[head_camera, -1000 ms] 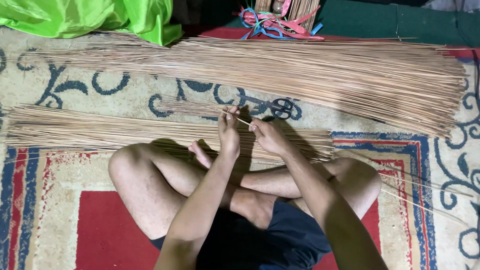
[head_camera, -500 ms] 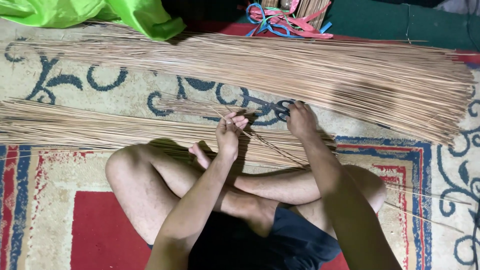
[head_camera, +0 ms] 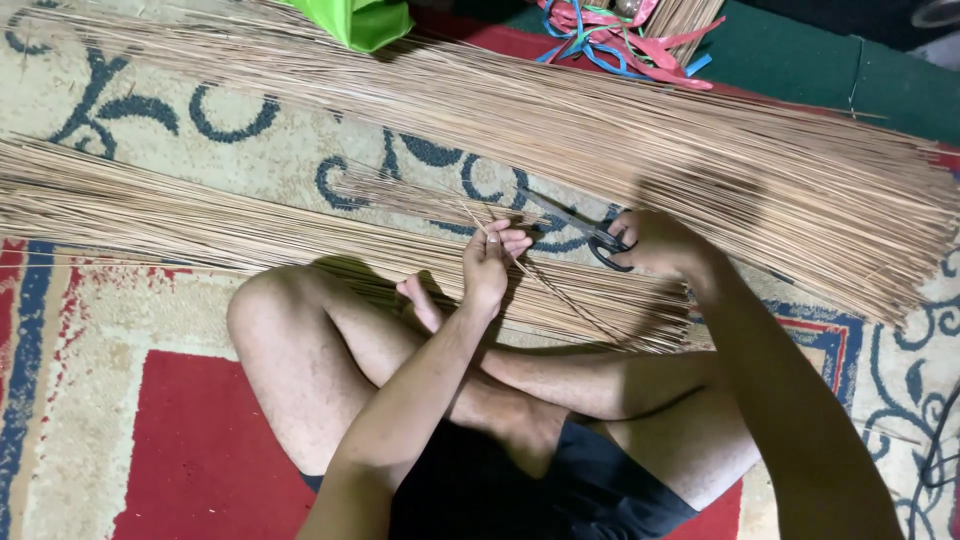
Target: A person sits on the floor and uses scissors to trim and align bundles of thin wooden sticks to shape a fan structure.
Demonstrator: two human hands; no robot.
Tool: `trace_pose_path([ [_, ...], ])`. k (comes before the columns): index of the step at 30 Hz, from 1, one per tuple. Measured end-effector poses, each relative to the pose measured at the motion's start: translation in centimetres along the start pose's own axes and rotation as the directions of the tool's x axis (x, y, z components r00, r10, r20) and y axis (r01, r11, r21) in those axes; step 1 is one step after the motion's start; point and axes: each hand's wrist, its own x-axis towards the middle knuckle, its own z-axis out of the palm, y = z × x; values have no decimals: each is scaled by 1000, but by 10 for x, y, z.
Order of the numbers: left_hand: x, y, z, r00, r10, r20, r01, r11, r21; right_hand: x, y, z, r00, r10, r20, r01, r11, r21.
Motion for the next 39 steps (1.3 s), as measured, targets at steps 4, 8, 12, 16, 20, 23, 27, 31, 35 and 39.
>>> trace_pose_path([
  [4, -1, -1, 2, 1000, 7, 6, -7, 1000, -8, -12, -39, -34, 993, -75, 90, 85, 990, -116],
  [8, 1, -5, 0, 1000, 17, 13, -17, 1000, -6, 6, -50, -43, 975, -121, 186, 163, 959, -232],
  [12, 5, -12, -1, 999, 29, 21, -29, 999, -26, -21, -99, -68, 975, -62, 213, 142, 912, -385],
  [16, 5, -12, 2, 999, 32, 18, -31, 998, -45, -32, -133, -86, 968, 15, 250, 83, 923, -377],
  [20, 4, -12, 6, 999, 21, 31, -19, 999, -40, -22, -133, -88, 964, 113, 241, -20, 933, -358],
  [23, 2, -13, 9, 999, 14, 50, -13, 1000, -18, -12, -136, -82, 959, 120, 256, -19, 931, -364],
  [27, 0, -12, 9, 995, 36, 90, -36, 999, 4, 10, -132, -71, 953, 124, 275, -22, 937, -348],
  [31, -1, -11, 11, 993, 48, 103, -48, 999, -4, 26, -132, -66, 948, 106, 300, 8, 935, -355],
  [35, 0, -14, 10, 992, 49, 118, -49, 999, -11, 23, -147, -67, 956, 88, 279, 27, 924, -382],
  [39, -1, -14, 10, 990, 47, 130, -45, 999, -13, 16, -159, -68, 961, 76, 267, 41, 913, -407],
])
